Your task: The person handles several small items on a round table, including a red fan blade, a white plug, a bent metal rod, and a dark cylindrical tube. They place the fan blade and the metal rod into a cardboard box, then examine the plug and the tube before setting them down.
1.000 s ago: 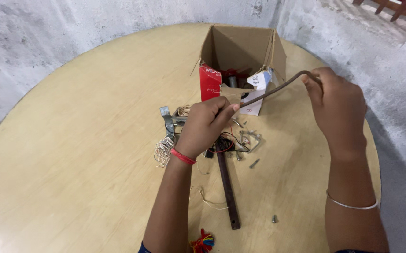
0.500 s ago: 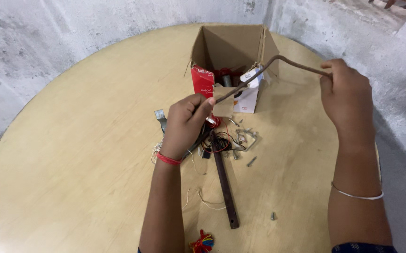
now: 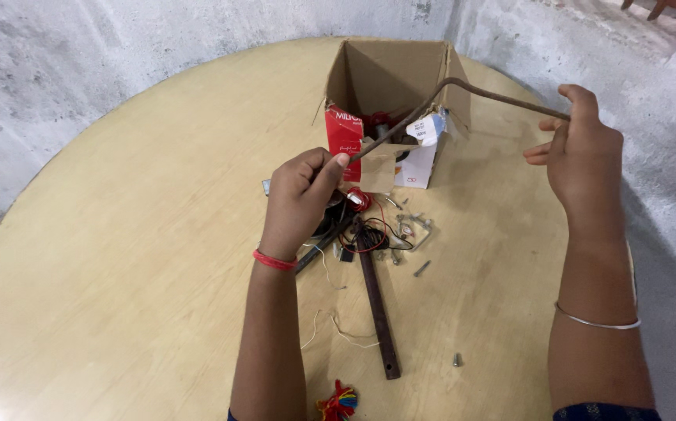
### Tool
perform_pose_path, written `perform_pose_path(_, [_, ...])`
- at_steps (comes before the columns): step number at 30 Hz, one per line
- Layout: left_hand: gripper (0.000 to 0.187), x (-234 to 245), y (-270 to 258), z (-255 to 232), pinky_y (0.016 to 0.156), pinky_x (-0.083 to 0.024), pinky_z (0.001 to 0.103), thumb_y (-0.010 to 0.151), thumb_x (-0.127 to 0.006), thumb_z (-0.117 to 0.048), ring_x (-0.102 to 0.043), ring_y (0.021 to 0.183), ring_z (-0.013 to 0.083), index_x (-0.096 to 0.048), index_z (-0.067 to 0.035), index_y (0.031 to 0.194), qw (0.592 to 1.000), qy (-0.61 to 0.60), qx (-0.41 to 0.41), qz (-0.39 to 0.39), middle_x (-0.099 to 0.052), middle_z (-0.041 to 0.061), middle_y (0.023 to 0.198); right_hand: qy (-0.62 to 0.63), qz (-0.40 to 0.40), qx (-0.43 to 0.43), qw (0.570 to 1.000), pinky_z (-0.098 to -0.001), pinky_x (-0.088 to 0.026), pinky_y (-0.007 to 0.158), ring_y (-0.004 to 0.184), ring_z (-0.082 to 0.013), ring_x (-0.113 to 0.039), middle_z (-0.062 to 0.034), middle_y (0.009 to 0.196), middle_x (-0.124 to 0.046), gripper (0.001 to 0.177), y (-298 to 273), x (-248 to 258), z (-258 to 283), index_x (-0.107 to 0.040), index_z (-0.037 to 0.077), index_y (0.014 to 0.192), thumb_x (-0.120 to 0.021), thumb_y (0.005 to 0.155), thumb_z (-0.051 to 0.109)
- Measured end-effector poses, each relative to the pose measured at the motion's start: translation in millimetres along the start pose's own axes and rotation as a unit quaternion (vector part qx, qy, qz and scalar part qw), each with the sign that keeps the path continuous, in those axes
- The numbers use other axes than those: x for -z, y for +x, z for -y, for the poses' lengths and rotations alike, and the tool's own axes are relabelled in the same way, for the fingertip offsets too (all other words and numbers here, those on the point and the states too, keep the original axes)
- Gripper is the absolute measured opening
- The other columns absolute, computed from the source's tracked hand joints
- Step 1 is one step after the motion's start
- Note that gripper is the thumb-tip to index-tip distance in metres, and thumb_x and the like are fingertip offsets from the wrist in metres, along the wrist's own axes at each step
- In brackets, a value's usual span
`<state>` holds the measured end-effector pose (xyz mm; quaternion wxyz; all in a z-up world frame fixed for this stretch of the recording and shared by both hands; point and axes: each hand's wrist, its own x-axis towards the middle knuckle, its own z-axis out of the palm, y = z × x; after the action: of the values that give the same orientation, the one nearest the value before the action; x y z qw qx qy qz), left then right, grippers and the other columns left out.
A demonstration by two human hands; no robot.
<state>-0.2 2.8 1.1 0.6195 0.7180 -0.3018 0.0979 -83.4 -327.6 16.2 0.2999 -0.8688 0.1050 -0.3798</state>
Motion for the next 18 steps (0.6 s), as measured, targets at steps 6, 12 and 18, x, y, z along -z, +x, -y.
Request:
perform_pose_path(6, [0.039,2.0,0.3,-1.9,0.048,-0.035,0.026,0.101,-0.065,-0.03,-0.041,0.055,0.0041,-0.064,-0.003,0.073,0.999,0.019,0.027,-0.014,-0.05,-0.003,0.06,-0.063,0.015,-0.052,0.997,-0.0345,-0.061,0.069,0.082,-0.0247,-0.076,-0.0208,0.115,-0.071,0.042,1.9,-1.1,2.9,-0.044,0.005,0.149,-0.043,0.107,0.0])
perform_pose_path(12, [0.04,5.6,0.8,-1.9,0.047,-0.038,0.027,0.1,-0.065,-0.032,-0.044,0.053,0.0054,-0.065,-0.002,0.074,0.996,0.077,0.034,0.028,-0.055,-0.001,0.058,-0.2,0.046,0.004,0.979,-0.0463,-0.055,0.078,0.092,-0.0332,-0.072,-0.0181,0.109,-0.074,0.026,-4.2,-0.7,-2.8,-0.073,0.01,0.124,-0.058,0.104,0.005])
perform_pose_path(18, [0.036,6.4,0.8,-0.4,0.049,-0.04,0.031,0.099,-0.064,-0.031,-0.047,0.053,0.0094,-0.067,-0.002,0.079,0.993,0.106,0.013,0.044,-0.057,0.004,0.057,-0.196,0.052,0.073,0.976,-0.0462,-0.055,0.085,0.097,-0.0341,-0.071,-0.0153,0.106,-0.075,0.023,-6.6,-8.7,-0.6,-0.072,0.007,0.122,-0.06,0.102,0.004])
